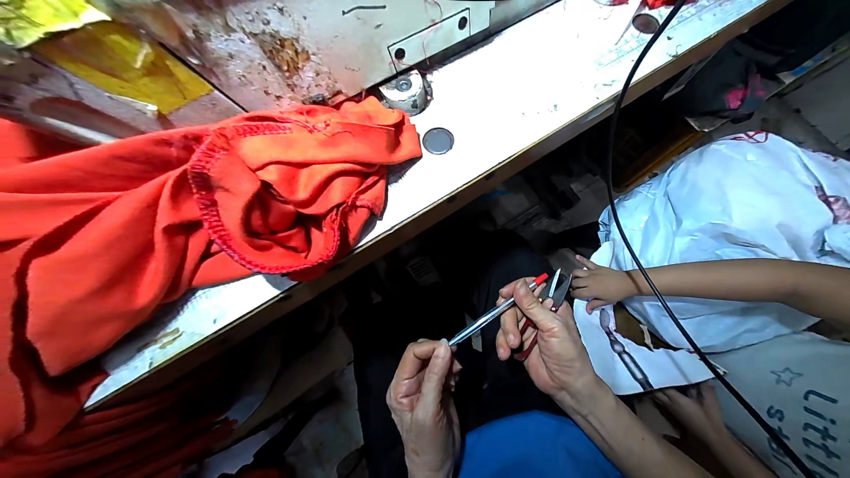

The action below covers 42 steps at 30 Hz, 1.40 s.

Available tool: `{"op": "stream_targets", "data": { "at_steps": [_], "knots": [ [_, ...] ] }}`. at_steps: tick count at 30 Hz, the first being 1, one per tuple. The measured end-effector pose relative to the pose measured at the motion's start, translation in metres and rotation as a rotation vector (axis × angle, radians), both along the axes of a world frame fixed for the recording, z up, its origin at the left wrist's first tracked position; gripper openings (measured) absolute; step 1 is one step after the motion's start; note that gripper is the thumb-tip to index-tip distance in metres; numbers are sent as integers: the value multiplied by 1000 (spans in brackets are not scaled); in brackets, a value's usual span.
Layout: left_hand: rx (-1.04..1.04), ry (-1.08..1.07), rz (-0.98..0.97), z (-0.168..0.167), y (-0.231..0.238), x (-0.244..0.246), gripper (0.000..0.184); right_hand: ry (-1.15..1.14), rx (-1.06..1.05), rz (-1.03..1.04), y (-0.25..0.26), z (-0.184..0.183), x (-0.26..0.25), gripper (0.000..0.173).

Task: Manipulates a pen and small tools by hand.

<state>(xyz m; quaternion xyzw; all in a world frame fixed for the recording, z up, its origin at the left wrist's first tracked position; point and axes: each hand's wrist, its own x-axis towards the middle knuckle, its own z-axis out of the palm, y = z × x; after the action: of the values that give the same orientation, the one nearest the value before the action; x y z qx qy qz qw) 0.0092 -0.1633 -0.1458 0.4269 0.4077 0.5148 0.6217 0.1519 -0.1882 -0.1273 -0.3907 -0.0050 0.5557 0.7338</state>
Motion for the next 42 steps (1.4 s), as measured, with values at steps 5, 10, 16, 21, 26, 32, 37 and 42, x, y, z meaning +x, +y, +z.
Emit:
{"op": "stream_targets", "data": {
  "at_steps": [5, 10, 16, 21, 26, 32, 37, 42],
  "knots": [
    [29, 19, -42, 1, 1, 2, 16, 44, -31, -19, 1, 1, 3, 27],
    [-285, -203, -103, 1, 2, 0, 19, 120, -105, -80, 4, 1, 10, 32],
    [-559, -346, -33, 4, 11, -10, 36, 14, -134, -109, 4, -1, 10, 30],
    [-470, -262, -76, 15, 14, -7, 28, -22, -135, -152, 3, -1, 13, 30],
    [-471, -327, -5, 16, 16, -6, 17, -97, -97, -148, 1, 1, 11, 29],
    [-509, -282, 118, 13, 14, -3, 19, -168, -15, -136, 1, 4, 6, 26],
    [-485, -295, 138, 12, 12, 0, 19, -195, 16, -117, 1, 2, 2, 21],
    [-469, -292, 127, 12, 13, 0, 19, -214, 22, -118, 1, 1, 2, 19]
  ]
}}
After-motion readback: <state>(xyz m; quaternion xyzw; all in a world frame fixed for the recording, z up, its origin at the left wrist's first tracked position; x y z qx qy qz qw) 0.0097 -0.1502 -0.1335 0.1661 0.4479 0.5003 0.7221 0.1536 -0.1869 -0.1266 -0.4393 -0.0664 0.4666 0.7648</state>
